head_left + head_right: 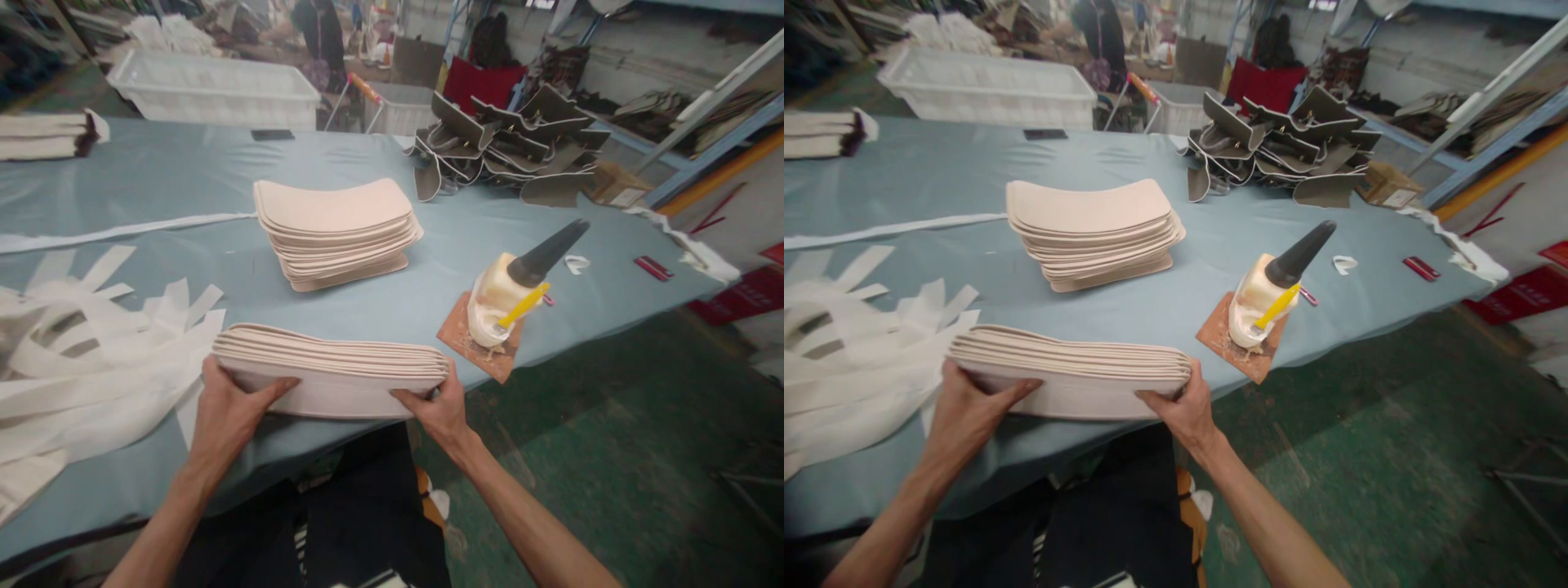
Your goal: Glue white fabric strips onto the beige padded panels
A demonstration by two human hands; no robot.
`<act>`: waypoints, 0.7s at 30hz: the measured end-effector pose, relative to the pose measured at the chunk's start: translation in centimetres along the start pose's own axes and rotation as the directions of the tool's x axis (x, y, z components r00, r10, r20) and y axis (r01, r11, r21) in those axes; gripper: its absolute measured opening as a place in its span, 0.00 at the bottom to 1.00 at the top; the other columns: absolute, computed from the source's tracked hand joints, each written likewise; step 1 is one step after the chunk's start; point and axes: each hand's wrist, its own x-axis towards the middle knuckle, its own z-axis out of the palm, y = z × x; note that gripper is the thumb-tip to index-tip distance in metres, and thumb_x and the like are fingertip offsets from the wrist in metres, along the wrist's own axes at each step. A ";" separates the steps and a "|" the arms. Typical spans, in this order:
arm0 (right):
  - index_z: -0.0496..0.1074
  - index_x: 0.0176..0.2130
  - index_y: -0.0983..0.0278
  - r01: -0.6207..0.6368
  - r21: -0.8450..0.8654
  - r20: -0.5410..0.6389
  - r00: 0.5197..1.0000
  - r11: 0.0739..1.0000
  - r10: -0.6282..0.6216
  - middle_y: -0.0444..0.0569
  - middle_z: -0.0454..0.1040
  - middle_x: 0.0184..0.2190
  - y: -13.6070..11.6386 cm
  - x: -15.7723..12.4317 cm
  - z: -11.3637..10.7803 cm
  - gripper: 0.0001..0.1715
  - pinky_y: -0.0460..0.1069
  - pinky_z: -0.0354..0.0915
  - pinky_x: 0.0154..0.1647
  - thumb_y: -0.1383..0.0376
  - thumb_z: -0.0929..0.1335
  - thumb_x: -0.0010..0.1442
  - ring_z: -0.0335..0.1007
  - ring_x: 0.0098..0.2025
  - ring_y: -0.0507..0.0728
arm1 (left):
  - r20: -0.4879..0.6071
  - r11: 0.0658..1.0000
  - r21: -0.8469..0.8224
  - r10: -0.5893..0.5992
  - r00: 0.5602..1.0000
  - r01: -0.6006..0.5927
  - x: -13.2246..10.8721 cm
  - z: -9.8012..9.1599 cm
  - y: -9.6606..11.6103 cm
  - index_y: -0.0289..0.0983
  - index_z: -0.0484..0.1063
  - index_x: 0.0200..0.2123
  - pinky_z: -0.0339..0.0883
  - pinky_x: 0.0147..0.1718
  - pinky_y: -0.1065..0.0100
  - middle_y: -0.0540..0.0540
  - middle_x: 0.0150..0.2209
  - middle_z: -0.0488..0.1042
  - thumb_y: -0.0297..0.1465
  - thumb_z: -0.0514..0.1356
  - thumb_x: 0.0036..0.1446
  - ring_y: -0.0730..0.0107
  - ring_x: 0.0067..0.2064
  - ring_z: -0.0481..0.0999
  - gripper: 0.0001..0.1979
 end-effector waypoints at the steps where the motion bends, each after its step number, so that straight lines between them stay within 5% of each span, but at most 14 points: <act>1: 0.69 0.48 0.60 -0.016 -0.001 -0.010 1.000 1.000 0.016 0.48 0.82 0.39 -0.1 0.3 0.1 0.36 0.52 0.77 0.39 0.51 0.81 0.46 0.80 0.38 0.59 | 0.006 0.999 0.021 -0.031 1.000 0.031 0.3 0.1 0.5 0.36 0.61 0.57 0.74 0.51 0.42 0.36 0.49 0.75 0.58 0.71 0.35 0.38 0.52 0.78 0.51; 10: 0.68 0.51 0.63 -0.254 0.087 -0.070 0.963 0.963 0.260 0.53 0.81 0.46 -1.6 2.4 2.6 0.40 0.55 0.74 0.49 0.49 0.80 0.47 0.79 0.46 0.61 | 0.032 0.987 0.154 -0.053 0.998 0.048 1.3 0.5 2.6 0.36 0.61 0.55 0.74 0.48 0.38 0.27 0.49 0.76 0.62 0.67 0.42 0.29 0.51 0.78 0.47; 21: 0.70 0.50 0.63 -0.277 -0.121 -0.117 0.958 0.953 0.263 0.55 0.81 0.43 -2.2 4.2 2.1 0.38 0.59 0.71 0.48 0.45 0.79 0.47 0.78 0.45 0.67 | 0.006 0.967 0.232 -0.108 0.994 0.104 0.4 1.9 3.0 0.30 0.62 0.56 0.72 0.49 0.35 0.22 0.50 0.75 0.67 0.61 0.42 0.23 0.55 0.76 0.52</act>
